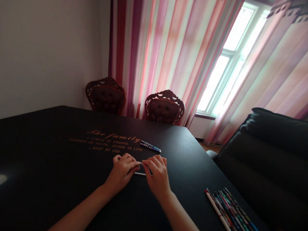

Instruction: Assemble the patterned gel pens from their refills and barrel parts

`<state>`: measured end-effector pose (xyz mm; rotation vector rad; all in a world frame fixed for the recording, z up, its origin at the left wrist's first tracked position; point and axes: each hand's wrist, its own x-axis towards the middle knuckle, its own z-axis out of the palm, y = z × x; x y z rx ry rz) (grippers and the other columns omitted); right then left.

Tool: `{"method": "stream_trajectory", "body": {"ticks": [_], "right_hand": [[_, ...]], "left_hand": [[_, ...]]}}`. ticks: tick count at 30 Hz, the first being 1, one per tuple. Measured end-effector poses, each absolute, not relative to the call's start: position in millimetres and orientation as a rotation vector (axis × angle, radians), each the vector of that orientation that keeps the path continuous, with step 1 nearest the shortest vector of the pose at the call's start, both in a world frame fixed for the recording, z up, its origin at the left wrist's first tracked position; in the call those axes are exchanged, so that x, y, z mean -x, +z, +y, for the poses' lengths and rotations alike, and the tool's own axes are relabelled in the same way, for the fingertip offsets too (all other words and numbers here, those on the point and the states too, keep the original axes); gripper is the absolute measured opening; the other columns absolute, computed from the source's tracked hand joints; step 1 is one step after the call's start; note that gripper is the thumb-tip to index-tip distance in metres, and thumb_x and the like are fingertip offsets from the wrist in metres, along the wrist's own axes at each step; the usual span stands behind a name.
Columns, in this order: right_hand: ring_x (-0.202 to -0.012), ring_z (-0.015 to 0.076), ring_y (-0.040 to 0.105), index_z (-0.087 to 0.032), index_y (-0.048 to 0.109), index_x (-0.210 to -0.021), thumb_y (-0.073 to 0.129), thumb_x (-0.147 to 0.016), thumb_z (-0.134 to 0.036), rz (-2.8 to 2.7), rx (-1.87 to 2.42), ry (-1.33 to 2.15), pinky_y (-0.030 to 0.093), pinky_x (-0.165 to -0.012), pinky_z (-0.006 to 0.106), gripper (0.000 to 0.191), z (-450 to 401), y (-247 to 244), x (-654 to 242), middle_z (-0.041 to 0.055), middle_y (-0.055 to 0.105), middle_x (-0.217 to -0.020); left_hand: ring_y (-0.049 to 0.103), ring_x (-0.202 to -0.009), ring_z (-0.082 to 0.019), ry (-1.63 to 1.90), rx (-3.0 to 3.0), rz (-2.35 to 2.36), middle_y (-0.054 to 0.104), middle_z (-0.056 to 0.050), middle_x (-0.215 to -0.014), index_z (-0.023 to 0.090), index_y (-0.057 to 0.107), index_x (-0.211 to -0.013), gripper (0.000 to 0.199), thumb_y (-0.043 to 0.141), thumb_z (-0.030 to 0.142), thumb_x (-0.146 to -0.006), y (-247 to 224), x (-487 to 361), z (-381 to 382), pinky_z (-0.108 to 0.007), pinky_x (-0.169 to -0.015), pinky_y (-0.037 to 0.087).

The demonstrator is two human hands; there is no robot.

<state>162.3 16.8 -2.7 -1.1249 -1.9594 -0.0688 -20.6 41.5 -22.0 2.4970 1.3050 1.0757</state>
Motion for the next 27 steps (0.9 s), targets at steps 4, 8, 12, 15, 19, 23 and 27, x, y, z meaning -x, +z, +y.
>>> {"method": "stream_trajectory", "body": {"ticks": [4, 8, 12, 15, 19, 23, 27], "right_hand": [[-0.090, 0.0202, 0.054, -0.024, 0.068, -0.101, 0.055, -0.092, -0.015, -1.921, 1.167, -0.082, 0.032, -0.085, 0.037, 0.017, 19.4, 0.6, -169.8, 0.0021, 0.067, -0.090], [-0.093, 0.0212, 0.052, -0.026, 0.071, -0.084, 0.065, -0.086, -0.018, -1.997, 1.275, -0.043, 0.031, -0.085, 0.037, 0.010, 24.7, -2.3, -177.2, 0.0002, 0.065, -0.085], [-0.095, 0.0226, 0.050, -0.027, 0.072, -0.078, 0.076, -0.075, -0.017, -2.156, 1.335, 0.016, 0.029, -0.086, 0.038, 0.012, 27.7, -16.9, -174.7, 0.0001, 0.065, -0.088], [-0.097, 0.0233, 0.050, -0.025, 0.070, -0.074, 0.071, -0.075, -0.010, -2.196, 1.357, 0.047, 0.028, -0.085, 0.038, 0.016, 27.2, -24.3, -169.2, 0.0014, 0.066, -0.089], [-0.088, 0.0203, 0.052, -0.023, 0.065, -0.077, 0.064, -0.080, -0.011, -2.078, 1.357, 0.146, 0.027, -0.084, 0.036, 0.013, 25.5, -17.3, -166.8, -0.0006, 0.067, -0.080], [-0.087, 0.0187, 0.053, -0.023, 0.063, -0.082, 0.061, -0.085, -0.013, -1.918, 1.346, 0.096, 0.025, -0.085, 0.036, 0.011, 24.5, -3.9, -170.3, -0.0019, 0.067, -0.081], [-0.090, 0.0200, 0.052, -0.023, 0.063, -0.080, 0.061, -0.087, -0.015, -1.930, 1.336, -0.001, 0.024, -0.086, 0.036, 0.011, 23.1, 0.7, -172.5, -0.0013, 0.066, -0.081]], "left_hand": [[0.061, -0.097, -0.023, 1.217, -2.182, 1.453, 0.074, -0.001, -0.098, 0.030, 0.072, -0.101, 0.018, 0.060, 0.033, -0.089, -32.2, 27.2, 54.7, -0.038, -0.088, 0.034], [0.065, -0.095, -0.021, 1.276, -2.056, 1.532, 0.074, -0.002, -0.100, 0.026, 0.070, -0.105, 0.027, 0.050, 0.038, -0.093, -39.9, 36.9, 67.8, -0.033, -0.087, 0.042], [0.066, -0.094, -0.021, 1.251, -2.050, 1.574, 0.075, -0.001, -0.098, 0.027, 0.070, -0.104, 0.027, 0.050, 0.040, -0.093, -41.7, 41.0, 70.9, -0.033, -0.086, 0.044], [0.064, -0.099, -0.023, 1.237, -2.073, 1.630, 0.074, -0.001, -0.102, 0.027, 0.069, -0.103, 0.024, 0.051, 0.038, -0.092, -41.6, 41.7, 70.2, -0.036, -0.087, 0.041], [0.060, -0.104, -0.025, 1.214, -2.121, 1.700, 0.072, -0.001, -0.107, 0.030, 0.067, -0.109, 0.022, 0.052, 0.031, -0.092, -39.2, 41.7, 67.4, -0.039, -0.087, 0.034], [0.059, -0.100, -0.023, 1.144, -2.223, 1.647, 0.072, 0.003, -0.100, 0.036, 0.068, -0.103, 0.018, 0.059, 0.028, -0.090, -35.5, 38.4, 60.8, -0.039, -0.085, 0.029], [0.057, -0.099, -0.022, 1.070, -2.371, 1.574, 0.070, 0.003, -0.100, 0.037, 0.067, -0.105, 0.020, 0.058, 0.025, -0.091, -32.7, 35.1, 54.8, -0.040, -0.084, 0.026]]}}
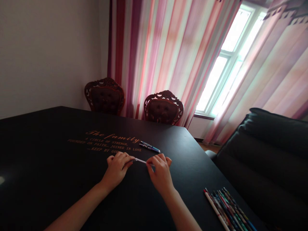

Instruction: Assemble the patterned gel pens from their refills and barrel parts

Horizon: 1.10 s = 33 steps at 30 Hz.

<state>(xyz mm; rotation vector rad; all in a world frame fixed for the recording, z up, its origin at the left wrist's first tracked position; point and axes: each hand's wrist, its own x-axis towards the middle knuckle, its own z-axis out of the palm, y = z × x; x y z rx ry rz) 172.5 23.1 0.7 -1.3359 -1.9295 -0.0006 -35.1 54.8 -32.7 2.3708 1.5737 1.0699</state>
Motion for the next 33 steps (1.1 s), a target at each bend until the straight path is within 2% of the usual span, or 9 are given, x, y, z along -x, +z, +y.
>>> {"method": "stream_trajectory", "body": {"ticks": [10, 18, 21, 23, 25, 27, 29, 31, 33], "right_hand": [[-0.094, 0.0205, 0.051, -0.024, 0.064, -0.083, 0.060, -0.090, -0.018, -1.934, 1.330, -0.117, 0.024, -0.087, 0.037, 0.010, 24.0, 4.1, -180.6, -0.0010, 0.065, -0.085], [-0.094, 0.0208, 0.052, -0.025, 0.066, -0.082, 0.059, -0.091, -0.019, -2.020, 1.267, -0.139, 0.024, -0.088, 0.038, 0.013, 22.0, 4.3, -180.9, -0.0006, 0.067, -0.085], [-0.101, 0.0225, 0.052, -0.028, 0.067, -0.098, 0.062, -0.091, -0.026, -1.992, 1.212, -0.137, 0.023, -0.092, 0.040, 0.009, 21.2, 5.9, -180.0, 0.0003, 0.068, -0.094], [-0.107, 0.0242, 0.051, -0.027, 0.060, -0.117, 0.058, -0.092, -0.033, -1.869, 1.211, -0.142, 0.025, -0.093, 0.040, 0.025, 23.5, 8.0, -183.3, 0.0035, 0.067, -0.105], [-0.104, 0.0238, 0.053, -0.023, 0.055, -0.122, 0.048, -0.096, -0.034, -1.697, 1.257, -0.116, 0.030, -0.091, 0.039, 0.029, 28.4, 8.5, -190.1, 0.0062, 0.066, -0.107], [-0.094, 0.0228, 0.056, -0.022, 0.060, -0.106, 0.044, -0.097, -0.033, -1.628, 1.350, -0.072, 0.034, -0.085, 0.037, 0.022, 34.2, 4.6, -197.8, 0.0051, 0.067, -0.096], [-0.086, 0.0232, 0.056, -0.023, 0.063, -0.084, 0.053, -0.092, -0.034, -1.720, 1.480, -0.050, 0.035, -0.078, 0.036, 0.017, 38.9, -5.2, -203.1, 0.0033, 0.066, -0.082], [-0.084, 0.0253, 0.055, -0.023, 0.062, -0.070, 0.066, -0.083, -0.035, -1.868, 1.580, -0.074, 0.034, -0.075, 0.036, 0.018, 41.3, -18.8, -204.2, 0.0037, 0.065, -0.076], [-0.085, 0.0269, 0.056, -0.023, 0.062, -0.067, 0.073, -0.077, -0.032, -1.951, 1.621, -0.111, 0.034, -0.074, 0.037, 0.017, 42.1, -31.3, -202.2, 0.0053, 0.065, -0.076]], "left_hand": [[0.056, -0.099, -0.022, 1.058, -2.435, 1.566, 0.068, 0.002, -0.101, 0.036, 0.066, -0.108, 0.022, 0.058, 0.023, -0.092, -33.4, 35.4, 55.9, -0.039, -0.083, 0.026], [0.055, -0.100, -0.021, 1.008, -2.527, 1.453, 0.067, 0.001, -0.100, 0.039, 0.066, -0.113, 0.033, 0.056, 0.016, -0.091, -24.3, 30.4, 46.3, -0.040, -0.085, 0.026], [0.055, -0.101, -0.022, 1.020, -2.431, 1.369, 0.068, 0.001, -0.099, 0.038, 0.068, -0.107, 0.030, 0.057, 0.016, -0.089, -26.1, 27.1, 46.0, -0.042, -0.088, 0.027], [0.058, -0.100, -0.023, 1.083, -2.232, 1.345, 0.068, 0.001, -0.099, 0.034, 0.070, -0.104, 0.023, 0.058, 0.021, -0.088, -29.4, 26.1, 48.4, -0.042, -0.090, 0.032], [0.062, -0.091, -0.021, 1.140, -2.040, 1.339, 0.069, -0.001, -0.095, 0.029, 0.069, -0.104, 0.020, 0.054, 0.029, -0.090, -32.5, 26.1, 52.1, -0.038, -0.084, 0.041], [0.065, -0.080, -0.018, 1.159, -1.952, 1.329, 0.069, -0.002, -0.089, 0.025, 0.067, -0.108, 0.027, 0.046, 0.035, -0.094, -34.2, 26.6, 55.2, -0.032, -0.075, 0.047], [0.066, -0.075, -0.017, 1.157, -1.941, 1.315, 0.069, -0.002, -0.084, 0.023, 0.066, -0.109, 0.031, 0.042, 0.038, -0.096, -34.8, 26.9, 56.8, -0.029, -0.070, 0.049], [0.066, -0.076, -0.017, 1.155, -1.950, 1.317, 0.070, -0.001, -0.083, 0.024, 0.067, -0.107, 0.029, 0.045, 0.039, -0.094, -35.1, 26.6, 56.8, -0.029, -0.072, 0.049], [0.066, -0.078, -0.018, 1.152, -1.975, 1.338, 0.070, 0.000, -0.084, 0.026, 0.068, -0.105, 0.026, 0.049, 0.038, -0.092, -35.8, 26.3, 56.2, -0.031, -0.076, 0.048]]}}
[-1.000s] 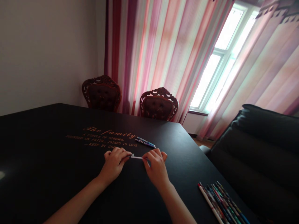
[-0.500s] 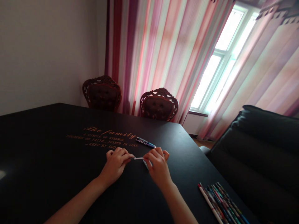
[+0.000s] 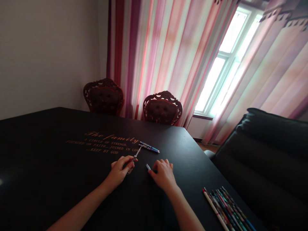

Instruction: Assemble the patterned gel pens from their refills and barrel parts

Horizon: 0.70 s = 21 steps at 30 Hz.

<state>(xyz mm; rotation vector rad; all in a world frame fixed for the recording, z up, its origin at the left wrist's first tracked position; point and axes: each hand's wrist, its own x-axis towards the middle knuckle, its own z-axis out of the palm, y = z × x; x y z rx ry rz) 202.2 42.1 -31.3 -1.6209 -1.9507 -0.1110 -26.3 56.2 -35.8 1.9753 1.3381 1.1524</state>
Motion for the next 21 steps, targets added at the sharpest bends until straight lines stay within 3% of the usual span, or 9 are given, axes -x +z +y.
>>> {"method": "stream_trajectory", "body": {"ticks": [6, 10, 21], "right_hand": [[-0.077, 0.0211, 0.059, -0.023, 0.062, -0.075, 0.062, -0.084, -0.022, -1.844, 1.554, 0.111, 0.037, -0.074, 0.033, 0.009, 47.4, -27.9, -201.7, -0.0003, 0.067, -0.072], [-0.078, 0.0187, 0.060, -0.023, 0.063, -0.083, 0.059, -0.085, -0.023, -1.730, 1.343, 0.249, 0.041, -0.075, 0.031, 0.004, 51.8, -10.7, -208.1, -0.0008, 0.068, -0.079], [-0.089, 0.0224, 0.058, -0.024, 0.066, -0.084, 0.057, -0.086, -0.022, -1.746, 1.277, 0.128, 0.038, -0.082, 0.035, 0.009, 45.5, 3.3, -213.6, 0.0020, 0.070, -0.088]], "left_hand": [[0.060, -0.100, -0.024, 1.149, -2.067, 1.459, 0.071, 0.002, -0.100, 0.032, 0.068, -0.103, 0.018, 0.055, 0.031, -0.089, -36.6, 28.7, 55.1, -0.043, -0.092, 0.033], [0.057, -0.101, -0.024, 1.056, -2.219, 1.559, 0.070, 0.001, -0.100, 0.033, 0.066, -0.104, 0.019, 0.052, 0.028, -0.092, -34.6, 31.9, 54.3, -0.042, -0.088, 0.029], [0.057, -0.099, -0.024, 1.007, -2.353, 1.570, 0.069, 0.000, -0.099, 0.034, 0.066, -0.106, 0.021, 0.052, 0.026, -0.092, -35.3, 31.9, 54.3, -0.042, -0.085, 0.029]]}}
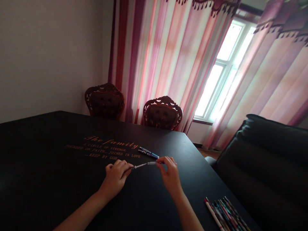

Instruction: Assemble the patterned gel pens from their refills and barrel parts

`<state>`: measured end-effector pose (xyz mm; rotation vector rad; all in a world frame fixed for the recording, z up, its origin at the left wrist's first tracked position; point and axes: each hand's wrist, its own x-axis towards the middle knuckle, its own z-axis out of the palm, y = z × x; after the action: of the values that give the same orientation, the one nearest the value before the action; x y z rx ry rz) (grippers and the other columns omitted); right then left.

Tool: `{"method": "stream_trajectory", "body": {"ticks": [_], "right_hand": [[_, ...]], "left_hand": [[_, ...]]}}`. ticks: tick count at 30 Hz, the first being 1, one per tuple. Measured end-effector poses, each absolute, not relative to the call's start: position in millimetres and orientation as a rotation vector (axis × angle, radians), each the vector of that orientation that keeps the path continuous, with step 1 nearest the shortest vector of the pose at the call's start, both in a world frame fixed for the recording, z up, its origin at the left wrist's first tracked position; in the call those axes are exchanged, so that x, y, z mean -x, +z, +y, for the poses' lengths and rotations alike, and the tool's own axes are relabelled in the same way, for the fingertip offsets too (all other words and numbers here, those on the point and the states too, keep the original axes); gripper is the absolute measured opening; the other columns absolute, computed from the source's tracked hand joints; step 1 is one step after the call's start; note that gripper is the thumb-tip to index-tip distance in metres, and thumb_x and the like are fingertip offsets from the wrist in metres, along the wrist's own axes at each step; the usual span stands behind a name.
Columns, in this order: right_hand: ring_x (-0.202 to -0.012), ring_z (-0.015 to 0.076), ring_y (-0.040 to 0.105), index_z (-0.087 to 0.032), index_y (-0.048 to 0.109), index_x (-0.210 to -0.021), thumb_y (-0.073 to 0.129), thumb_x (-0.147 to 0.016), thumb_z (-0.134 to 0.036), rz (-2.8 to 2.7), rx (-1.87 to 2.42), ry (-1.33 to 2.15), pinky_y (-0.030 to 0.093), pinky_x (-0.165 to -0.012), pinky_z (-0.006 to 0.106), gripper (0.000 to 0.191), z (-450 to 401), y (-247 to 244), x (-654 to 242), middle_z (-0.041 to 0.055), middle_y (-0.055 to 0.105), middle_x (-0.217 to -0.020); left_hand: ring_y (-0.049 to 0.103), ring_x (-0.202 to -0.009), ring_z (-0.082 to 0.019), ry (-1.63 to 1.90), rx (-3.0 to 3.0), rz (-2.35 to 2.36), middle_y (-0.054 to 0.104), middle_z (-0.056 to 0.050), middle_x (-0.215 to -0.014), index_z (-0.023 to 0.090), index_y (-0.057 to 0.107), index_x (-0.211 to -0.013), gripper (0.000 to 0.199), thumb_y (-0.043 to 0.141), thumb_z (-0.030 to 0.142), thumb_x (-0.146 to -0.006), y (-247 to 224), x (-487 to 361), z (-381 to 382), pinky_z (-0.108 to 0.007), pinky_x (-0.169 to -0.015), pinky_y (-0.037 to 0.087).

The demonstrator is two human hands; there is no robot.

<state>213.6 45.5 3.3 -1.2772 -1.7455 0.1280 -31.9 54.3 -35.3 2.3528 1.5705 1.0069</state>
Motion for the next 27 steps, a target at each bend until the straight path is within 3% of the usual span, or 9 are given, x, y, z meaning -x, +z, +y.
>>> {"method": "stream_trajectory", "body": {"ticks": [27], "right_hand": [[-0.093, 0.0228, 0.058, -0.027, 0.067, -0.085, 0.062, -0.084, -0.016, -1.828, 1.258, 0.156, 0.036, -0.085, 0.036, 0.012, 38.4, 7.3, -197.7, -0.0001, 0.070, -0.091]], "left_hand": [[0.056, -0.097, -0.023, 0.963, -2.425, 1.487, 0.068, 0.000, -0.096, 0.036, 0.066, -0.109, 0.024, 0.054, 0.023, -0.092, -25.1, 27.1, 44.5, -0.041, -0.085, 0.028]]}}
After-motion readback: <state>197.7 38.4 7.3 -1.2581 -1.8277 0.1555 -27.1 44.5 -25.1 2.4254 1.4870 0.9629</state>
